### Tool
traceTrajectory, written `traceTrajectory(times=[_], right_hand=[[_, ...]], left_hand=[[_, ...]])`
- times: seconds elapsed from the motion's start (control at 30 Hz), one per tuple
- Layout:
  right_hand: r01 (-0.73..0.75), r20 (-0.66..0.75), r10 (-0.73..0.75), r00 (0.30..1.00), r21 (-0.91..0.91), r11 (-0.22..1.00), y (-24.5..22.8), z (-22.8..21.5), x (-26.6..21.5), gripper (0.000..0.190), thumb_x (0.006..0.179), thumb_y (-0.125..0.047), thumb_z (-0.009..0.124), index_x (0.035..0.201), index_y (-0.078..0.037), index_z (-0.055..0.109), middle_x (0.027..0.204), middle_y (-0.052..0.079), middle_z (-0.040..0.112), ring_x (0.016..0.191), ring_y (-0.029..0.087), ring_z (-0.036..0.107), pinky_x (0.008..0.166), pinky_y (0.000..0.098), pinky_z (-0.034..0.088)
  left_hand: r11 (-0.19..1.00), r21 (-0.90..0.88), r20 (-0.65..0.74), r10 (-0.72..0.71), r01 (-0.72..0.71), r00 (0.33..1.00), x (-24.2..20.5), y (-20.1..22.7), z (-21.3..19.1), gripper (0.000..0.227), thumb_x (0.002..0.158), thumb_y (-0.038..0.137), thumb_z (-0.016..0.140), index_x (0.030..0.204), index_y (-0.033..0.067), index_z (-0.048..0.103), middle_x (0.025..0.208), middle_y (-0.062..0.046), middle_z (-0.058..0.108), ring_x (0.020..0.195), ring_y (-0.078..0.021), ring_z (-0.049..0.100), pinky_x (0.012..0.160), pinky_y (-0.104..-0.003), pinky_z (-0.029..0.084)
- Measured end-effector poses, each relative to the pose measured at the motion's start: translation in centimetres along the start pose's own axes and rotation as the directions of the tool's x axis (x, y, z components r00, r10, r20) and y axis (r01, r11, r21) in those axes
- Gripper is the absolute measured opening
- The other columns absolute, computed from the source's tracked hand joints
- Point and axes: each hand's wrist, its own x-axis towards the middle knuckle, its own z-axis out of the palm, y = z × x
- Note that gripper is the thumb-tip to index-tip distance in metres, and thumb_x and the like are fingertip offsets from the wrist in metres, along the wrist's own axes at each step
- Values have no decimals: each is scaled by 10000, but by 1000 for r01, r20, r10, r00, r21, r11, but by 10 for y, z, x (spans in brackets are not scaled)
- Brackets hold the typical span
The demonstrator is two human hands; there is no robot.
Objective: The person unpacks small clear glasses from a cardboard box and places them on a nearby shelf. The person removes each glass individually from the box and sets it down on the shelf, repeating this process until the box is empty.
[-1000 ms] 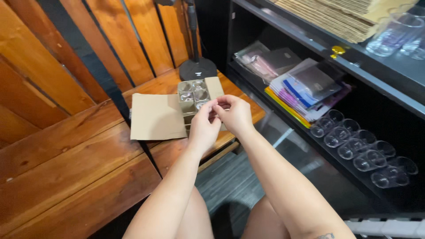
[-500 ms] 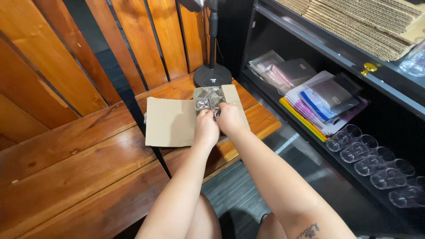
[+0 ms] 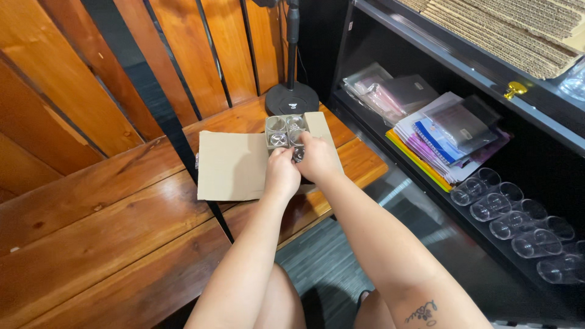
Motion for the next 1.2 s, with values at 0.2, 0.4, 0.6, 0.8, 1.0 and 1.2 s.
traceTrajectory(times=[0.2, 0.4, 0.6, 0.8, 1.0, 1.2], right_hand=[[2, -130, 17, 991, 150, 989, 7, -11, -9, 470, 715, -281, 791, 1176, -234, 710, 1095, 34, 721, 1149, 273, 676, 1028, 392, 547], [-103, -220, 216, 951, 434, 895, 10, -43, -23, 599, 594, -349, 926, 1162, -291, 745, 1035, -56, 694, 962, 140, 700, 886, 300, 582], [13, -254, 332, 908, 811, 585, 12, -75, -60, 606, 665, -120, 967, 1203, -83, 690, 1029, 44, 702, 894, 104, 667, 795, 220, 606], [96, -224, 308, 925, 920, 381, 40, -70, -78, 604, 679, -133, 1001, 1133, -36, 615, 1050, 69, 706, 919, 97, 676, 820, 228, 593], [69, -219, 298, 929, 894, 443, 63, -71, -92, 697, 705, -106, 972, 1307, -18, 632, 1157, 90, 736, 1007, 90, 677, 897, 238, 588], [-6, -241, 355, 903, 820, 573, 75, -98, -114, 418, 763, -94, 881, 1156, -71, 740, 1025, 64, 773, 948, 109, 735, 783, 213, 627]], left_hand=[[998, 17, -141, 65, -63, 988, 2, -11, 4, 308, 952, 136, 638, 1245, 88, 723, 1109, -108, 671, 1110, -313, 678, 989, -392, 560], [991, -84, -96, -112, 104, 989, -4, 23, -20, 303, 974, 226, 712, 1276, 245, 739, 1032, -102, 706, 993, -257, 739, 881, -353, 627], [550, -732, 201, -391, 403, 898, -21, 127, -66, 369, 1078, 188, 560, 1439, 133, 610, 1187, -352, 688, 1027, -382, 752, 830, -377, 656], [419, -832, 192, -396, 363, 898, -25, 160, -54, 460, 1022, 189, 673, 1471, 149, 583, 1131, -240, 707, 906, -221, 760, 793, -296, 671], [616, -754, 62, -280, 229, 958, -35, 143, 2, 580, 885, 199, 862, 1403, 65, 638, 1269, -209, 721, 1096, -178, 706, 907, -306, 626], [683, -720, 5, -170, 121, 985, -56, 172, 13, 643, 812, 109, 898, 1396, 55, 635, 1286, -157, 722, 1189, -192, 687, 1003, -325, 584]])
